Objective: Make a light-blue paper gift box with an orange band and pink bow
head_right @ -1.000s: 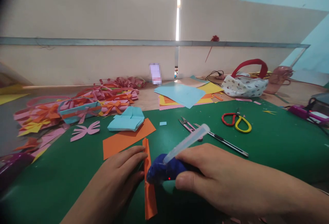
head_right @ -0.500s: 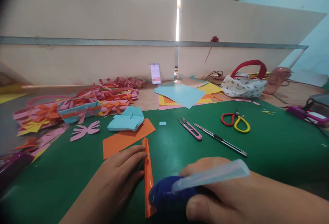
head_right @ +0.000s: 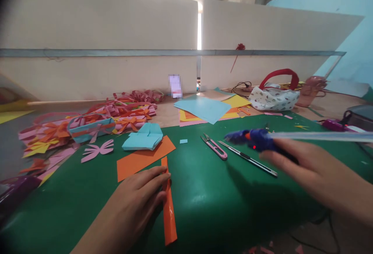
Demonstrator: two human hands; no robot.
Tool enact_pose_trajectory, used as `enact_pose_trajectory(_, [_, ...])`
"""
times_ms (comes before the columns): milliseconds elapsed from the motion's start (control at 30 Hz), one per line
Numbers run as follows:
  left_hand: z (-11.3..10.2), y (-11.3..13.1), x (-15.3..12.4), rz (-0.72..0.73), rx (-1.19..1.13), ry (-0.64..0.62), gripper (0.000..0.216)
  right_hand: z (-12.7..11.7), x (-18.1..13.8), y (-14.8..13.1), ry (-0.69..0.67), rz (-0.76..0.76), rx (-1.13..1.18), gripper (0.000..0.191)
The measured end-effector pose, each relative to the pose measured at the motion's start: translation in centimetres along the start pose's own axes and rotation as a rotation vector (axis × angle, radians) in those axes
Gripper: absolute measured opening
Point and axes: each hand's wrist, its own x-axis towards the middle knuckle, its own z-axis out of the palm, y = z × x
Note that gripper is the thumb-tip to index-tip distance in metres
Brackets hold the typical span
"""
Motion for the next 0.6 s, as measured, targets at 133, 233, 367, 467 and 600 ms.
enact_pose_trajectory(133, [0.2, 0.4, 0.4, -0.037, -0.005, -0.009, 0.027, 0.3, 3.6, 4.4, 0.388, 0.069, -0.405, 0.028])
enact_pose_trajectory(233, [0.4, 0.5, 0.4, -0.072, -0.002, -0.015, 0.026, 1.6, 6.0, 8.8, 0.323, 0.073, -0.546, 0.033])
enact_pose_trajectory(367, [0.6, 0.1, 0.0, -0.101, 0.014, 0.020, 0.026, 3.3, 7.7, 13.2, 0.238, 0.070, -0.576, 0.038])
enact_pose_trajectory(467, [0.8, -0.5, 0.0, -0.052, 0.037, 0.063, 0.025, 3.4, 7.0, 12.9, 0.319, 0.078, -0.662, 0.037])
enact_pose_trajectory(600, [0.6, -1.3, 0.9, 0.011, 0.066, 0.026, 0.022, 3.4, 3.3, 6.3, 0.540, -0.044, -0.713, 0.037])
